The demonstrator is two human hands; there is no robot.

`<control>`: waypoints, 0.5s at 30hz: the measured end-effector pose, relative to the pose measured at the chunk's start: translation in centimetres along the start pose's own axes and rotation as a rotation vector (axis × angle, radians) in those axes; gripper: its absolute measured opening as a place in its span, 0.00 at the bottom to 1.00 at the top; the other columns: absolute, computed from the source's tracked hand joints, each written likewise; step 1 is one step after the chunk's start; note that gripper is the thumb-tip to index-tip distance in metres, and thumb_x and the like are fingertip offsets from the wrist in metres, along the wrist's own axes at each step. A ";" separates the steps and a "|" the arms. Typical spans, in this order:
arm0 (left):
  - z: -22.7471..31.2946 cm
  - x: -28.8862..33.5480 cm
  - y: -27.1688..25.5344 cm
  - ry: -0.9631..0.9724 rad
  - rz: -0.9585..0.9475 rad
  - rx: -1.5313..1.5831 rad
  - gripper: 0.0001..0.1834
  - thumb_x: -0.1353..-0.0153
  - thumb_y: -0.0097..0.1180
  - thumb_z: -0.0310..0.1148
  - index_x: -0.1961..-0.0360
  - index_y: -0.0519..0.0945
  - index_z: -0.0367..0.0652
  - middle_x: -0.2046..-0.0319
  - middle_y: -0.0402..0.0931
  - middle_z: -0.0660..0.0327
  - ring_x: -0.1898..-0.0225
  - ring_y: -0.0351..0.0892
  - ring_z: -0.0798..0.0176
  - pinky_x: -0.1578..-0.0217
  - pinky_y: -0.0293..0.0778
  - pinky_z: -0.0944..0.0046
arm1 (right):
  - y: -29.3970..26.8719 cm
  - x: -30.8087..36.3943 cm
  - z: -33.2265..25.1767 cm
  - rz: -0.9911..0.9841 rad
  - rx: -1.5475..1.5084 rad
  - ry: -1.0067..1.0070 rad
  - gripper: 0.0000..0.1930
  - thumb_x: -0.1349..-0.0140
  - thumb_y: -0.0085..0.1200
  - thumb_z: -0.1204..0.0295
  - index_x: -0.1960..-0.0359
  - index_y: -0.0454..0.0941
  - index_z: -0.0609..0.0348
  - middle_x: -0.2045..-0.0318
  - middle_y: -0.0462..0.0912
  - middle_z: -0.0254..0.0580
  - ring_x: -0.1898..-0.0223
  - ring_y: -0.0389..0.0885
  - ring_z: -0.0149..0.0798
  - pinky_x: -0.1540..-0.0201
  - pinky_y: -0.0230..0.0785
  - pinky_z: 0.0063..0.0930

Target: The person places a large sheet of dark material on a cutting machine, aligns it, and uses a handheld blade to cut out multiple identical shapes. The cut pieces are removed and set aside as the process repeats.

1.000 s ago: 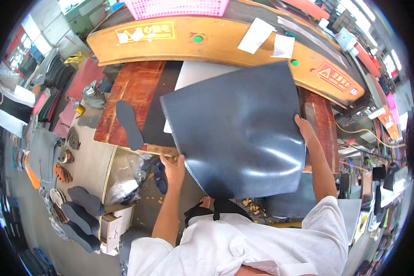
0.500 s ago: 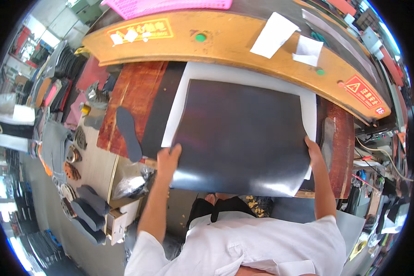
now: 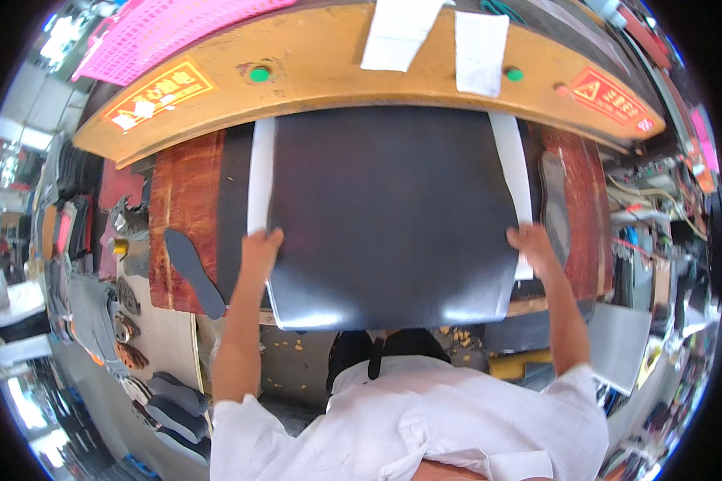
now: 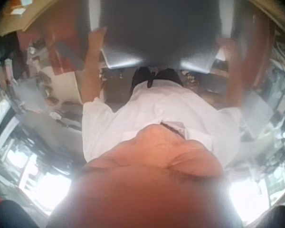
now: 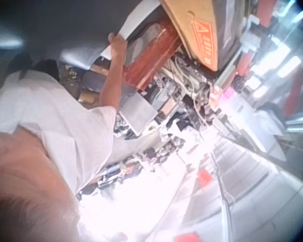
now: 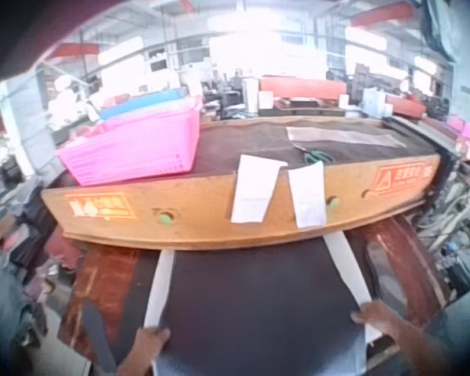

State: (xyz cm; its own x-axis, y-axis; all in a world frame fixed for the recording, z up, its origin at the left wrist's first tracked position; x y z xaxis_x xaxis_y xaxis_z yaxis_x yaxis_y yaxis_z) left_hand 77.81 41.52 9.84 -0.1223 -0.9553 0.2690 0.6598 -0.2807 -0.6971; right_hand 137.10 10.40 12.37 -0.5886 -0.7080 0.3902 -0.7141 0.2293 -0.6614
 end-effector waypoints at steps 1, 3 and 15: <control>1.1 -2.7 0.1 0.001 0.002 0.126 0.27 0.34 0.67 0.47 0.74 0.80 0.28 0.81 0.73 0.56 0.75 0.72 0.63 0.72 0.70 0.48 | 0.3 -2.6 -0.4 -0.031 -0.204 -0.009 0.24 0.31 0.67 0.59 0.81 0.72 0.57 0.81 0.66 0.26 0.77 0.61 0.26 0.76 0.55 0.36; 5.3 -7.4 -0.5 0.253 0.070 0.129 0.31 0.30 0.63 0.53 0.79 0.75 0.34 0.83 0.67 0.62 0.77 0.68 0.65 0.75 0.65 0.52 | 0.1 -6.9 -2.1 0.010 -0.308 -0.193 0.21 0.29 0.67 0.57 0.75 0.78 0.57 0.79 0.69 0.24 0.76 0.63 0.25 0.74 0.58 0.35; 2.1 -3.4 -0.9 0.186 -0.109 -0.074 0.28 0.30 0.60 0.52 0.67 0.80 0.30 0.69 0.81 0.36 0.63 0.82 0.32 0.58 0.75 0.37 | 0.4 -2.4 -1.0 0.187 -0.122 -0.013 0.21 0.29 0.64 0.55 0.64 0.84 0.65 0.73 0.79 0.39 0.68 0.79 0.37 0.60 0.72 0.42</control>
State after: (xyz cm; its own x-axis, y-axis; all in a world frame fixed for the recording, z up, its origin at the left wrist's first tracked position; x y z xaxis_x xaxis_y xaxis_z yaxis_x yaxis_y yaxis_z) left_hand 79.18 45.27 10.94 -0.3289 -0.9176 0.2232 0.5798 -0.3828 -0.7192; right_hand 137.85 12.85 11.77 -0.7110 -0.6537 0.2591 -0.6339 0.4362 -0.6387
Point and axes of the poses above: each hand's wrist, its own x-axis away from the middle knuckle, its own y-axis out of the palm, z = x × y, the point moved 8 cm from there along -x, towards the middle knuckle
